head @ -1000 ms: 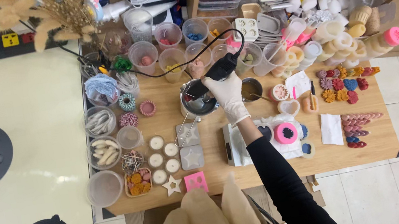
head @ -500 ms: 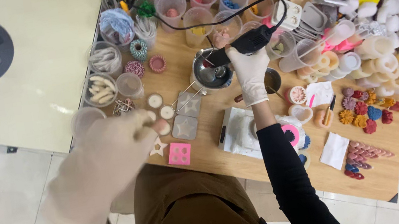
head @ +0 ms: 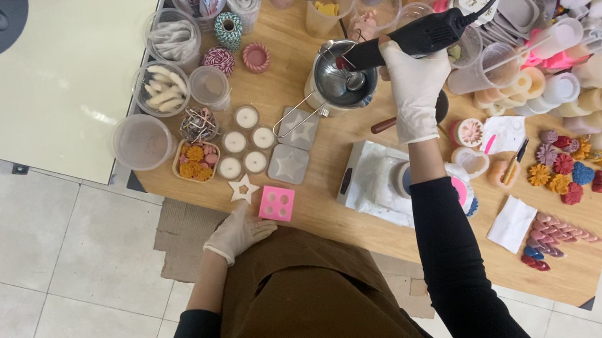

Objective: The person uses a heat gun to melt wax inside several containers on a workbench, then pours blue-colored liquid from a metal pitcher into a heart-shaped mold, and finally uses a small tool to adjust a pink object on a white surface.

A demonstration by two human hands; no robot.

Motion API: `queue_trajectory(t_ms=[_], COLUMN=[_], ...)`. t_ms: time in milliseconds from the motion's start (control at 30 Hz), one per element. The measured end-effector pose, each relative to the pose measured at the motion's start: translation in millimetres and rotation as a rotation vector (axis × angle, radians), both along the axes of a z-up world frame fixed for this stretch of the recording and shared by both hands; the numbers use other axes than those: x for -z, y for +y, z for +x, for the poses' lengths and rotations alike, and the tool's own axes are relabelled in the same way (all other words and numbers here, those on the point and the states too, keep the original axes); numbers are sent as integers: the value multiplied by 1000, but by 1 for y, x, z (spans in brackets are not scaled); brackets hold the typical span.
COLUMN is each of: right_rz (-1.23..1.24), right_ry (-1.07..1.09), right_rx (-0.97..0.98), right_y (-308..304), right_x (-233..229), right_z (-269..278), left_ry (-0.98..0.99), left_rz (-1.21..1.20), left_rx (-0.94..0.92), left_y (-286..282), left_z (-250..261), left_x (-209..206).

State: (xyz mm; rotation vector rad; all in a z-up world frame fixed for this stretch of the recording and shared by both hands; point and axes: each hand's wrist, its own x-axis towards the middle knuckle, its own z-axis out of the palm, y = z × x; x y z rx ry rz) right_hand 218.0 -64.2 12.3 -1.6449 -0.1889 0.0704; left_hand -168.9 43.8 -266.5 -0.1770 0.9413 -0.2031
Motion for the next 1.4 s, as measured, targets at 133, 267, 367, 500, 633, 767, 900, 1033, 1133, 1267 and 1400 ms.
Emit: queue_trajectory(t_ms=[133,267,367,500,633,767,900,1033,1133,1267,1400], right_rz=[37,-36,-60,-73,-97,-76,-41,-38,-25,-13,-3], right_ry=[-55,-30,-38,-48,-35,-26,-16,3,-1,26,-17], right_rx=[0,10,14,33,48,54,62,100,95,97,92], right_y=[0,-3,-7,-6,-5,-5,-5,-5,-3,-4,1], right_x=[-7,-7,-6,-4,-5,-6,-10,-15,-17,-11,2], right_z=[-10,-12,-12,-12,-9,-6,-7,-10,-11,-12,-9], left_ry=[51,-47,-44,-58,-68,-21,-139,-42,90,194,149], left_rz=[157,344,392,482,467,513,702,639,969,1674,1837], left_rx=[139,148,221,293,266,290,424,416,651,1099,920], left_y=[-3,-2,-5,-8,-7,-5,1,6,20,32,35], left_z=[-2,0,8,10,12,14,10,18,16,25,53], left_x=[0,-8,-13,-10,-6,-16,-29,-38,-65,-110,-174])
